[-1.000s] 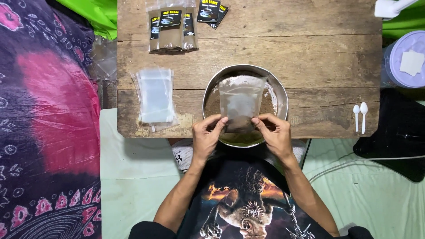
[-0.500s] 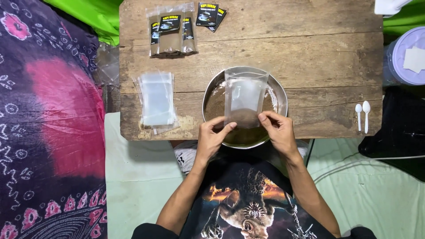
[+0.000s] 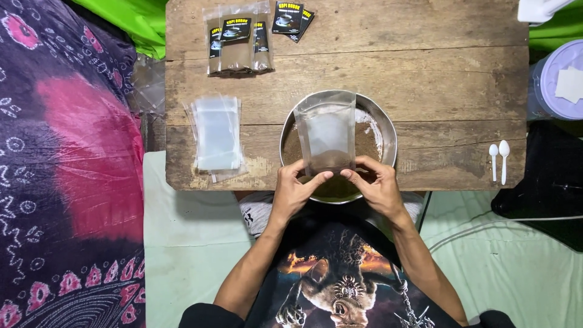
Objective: The person scoops a brown powder from a metal bowl using a spoon and transfers it into small clear plastic bags. They repeat this process, filling multiple bags and placing them on the wooden table.
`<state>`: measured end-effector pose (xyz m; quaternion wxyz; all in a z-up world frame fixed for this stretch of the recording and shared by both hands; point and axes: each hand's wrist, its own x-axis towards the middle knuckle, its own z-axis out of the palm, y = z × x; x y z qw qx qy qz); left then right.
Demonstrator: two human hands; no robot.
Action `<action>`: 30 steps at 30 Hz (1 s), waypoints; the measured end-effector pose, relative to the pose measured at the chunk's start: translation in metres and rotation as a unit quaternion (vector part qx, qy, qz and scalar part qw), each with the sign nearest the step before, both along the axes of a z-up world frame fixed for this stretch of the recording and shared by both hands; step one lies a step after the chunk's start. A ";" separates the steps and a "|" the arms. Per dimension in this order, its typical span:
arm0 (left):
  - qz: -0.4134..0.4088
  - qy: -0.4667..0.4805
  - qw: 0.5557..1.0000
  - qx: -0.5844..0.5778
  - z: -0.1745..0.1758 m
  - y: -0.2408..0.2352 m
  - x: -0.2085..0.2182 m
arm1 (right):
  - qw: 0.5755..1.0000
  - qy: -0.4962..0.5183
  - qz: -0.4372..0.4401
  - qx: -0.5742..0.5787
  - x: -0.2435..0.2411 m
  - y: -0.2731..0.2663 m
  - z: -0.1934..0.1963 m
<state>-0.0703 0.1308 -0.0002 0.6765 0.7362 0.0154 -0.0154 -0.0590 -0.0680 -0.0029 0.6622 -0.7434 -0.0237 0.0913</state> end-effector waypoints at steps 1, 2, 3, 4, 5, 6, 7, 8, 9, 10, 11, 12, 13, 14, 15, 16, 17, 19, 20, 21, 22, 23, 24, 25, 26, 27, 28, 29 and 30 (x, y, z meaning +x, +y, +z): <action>0.000 0.000 1.000 0.000 0.002 0.001 0.001 | 1.000 0.000 0.000 0.000 -0.002 0.002 -0.002; 0.003 -0.012 1.000 -0.001 0.004 0.001 0.002 | 1.000 0.018 -0.005 0.014 -0.004 0.004 -0.005; 0.006 -0.024 1.000 -0.001 0.005 0.002 0.002 | 0.999 0.037 -0.011 0.029 -0.007 0.006 -0.007; 0.006 -0.023 1.000 -0.001 0.008 0.002 0.003 | 0.999 0.037 -0.010 0.029 -0.006 0.006 -0.006; 0.005 -0.029 1.000 0.001 0.011 0.003 0.004 | 0.998 0.049 -0.008 0.026 -0.005 0.006 -0.004; 0.003 -0.035 0.999 0.003 0.015 0.003 0.005 | 0.998 0.061 -0.006 0.022 -0.004 0.006 -0.002; 0.003 -0.036 0.999 0.002 0.012 0.004 0.004 | 0.998 0.060 -0.007 0.022 -0.004 0.005 -0.006; 0.000 -0.033 0.999 0.006 0.009 0.005 0.003 | 0.999 0.046 -0.011 0.022 -0.005 0.004 -0.011; -0.001 -0.028 1.000 0.011 0.007 0.006 0.001 | 0.999 0.034 -0.013 0.023 -0.006 0.003 -0.015; -0.001 -0.028 1.000 0.011 0.004 0.009 0.001 | 0.999 0.034 -0.013 0.023 -0.006 0.001 -0.013; -0.008 -0.031 0.999 0.004 0.000 0.011 0.001 | 1.000 0.014 -0.010 0.025 -0.005 0.000 -0.011; -0.014 -0.033 0.999 -0.004 -0.003 0.014 0.002 | 1.000 -0.006 -0.007 0.027 -0.004 -0.001 -0.010; -0.014 -0.033 0.999 -0.004 -0.006 0.013 0.000 | 1.000 -0.006 -0.007 0.027 -0.002 0.000 -0.004; -0.017 -0.040 0.999 0.000 -0.009 0.011 -0.001 | 0.999 -0.026 0.018 0.019 0.000 0.001 0.002; -0.020 -0.046 0.999 0.003 -0.012 0.009 -0.003 | 0.998 -0.045 0.041 0.012 0.002 0.002 0.008; -0.021 -0.046 0.999 0.002 -0.014 0.008 -0.003 | 0.998 -0.045 0.040 0.011 0.002 -0.001 0.003; -0.018 -0.048 0.999 -0.007 -0.017 0.006 -0.004 | 0.997 -0.040 0.059 0.029 0.003 -0.003 -0.002; -0.016 -0.050 0.998 -0.018 -0.021 0.006 -0.006 | 0.995 -0.035 0.077 0.046 0.004 -0.002 -0.001; -0.017 -0.056 0.998 -0.009 -0.022 0.007 -0.007 | 0.994 -0.066 0.087 0.026 0.003 0.001 0.005; -0.017 -0.062 0.998 0.002 -0.024 0.009 -0.008 | 0.990 -0.097 0.098 0.007 0.003 0.005 0.011; -0.017 -0.062 0.998 0.001 -0.023 0.009 -0.007 | 0.990 -0.097 0.099 0.007 0.005 0.001 0.011; -0.024 -0.074 0.997 0.009 -0.022 0.010 -0.006 | 0.990 -0.108 0.088 -0.009 0.007 -0.002 0.010; -0.032 -0.086 0.996 0.018 -0.022 0.012 -0.006 | 0.989 -0.120 0.078 -0.024 0.008 -0.005 0.009; -0.032 -0.086 0.996 0.017 -0.021 0.011 -0.006 | 0.989 -0.120 0.078 -0.025 0.008 -0.005 0.010; -0.035 -0.089 0.995 0.015 -0.020 0.009 -0.005 | 0.990 -0.116 0.074 -0.021 0.008 -0.004 0.010; -0.038 -0.092 0.995 0.013 -0.019 0.009 -0.005 | 0.991 -0.111 0.071 -0.017 0.008 -0.004 0.011; -0.039 -0.092 0.995 0.013 -0.011 0.010 -0.003 | 0.991 -0.111 0.071 -0.017 0.007 -0.004 0.011; -0.045 -0.102 0.994 0.015 -0.003 0.012 -0.002 | 0.992 -0.091 0.084 -0.001 0.007 -0.004 0.011; -0.052 -0.113 0.992 0.018 0.004 0.015 -0.001 | 0.993 -0.070 0.098 0.016 0.007 -0.004 0.010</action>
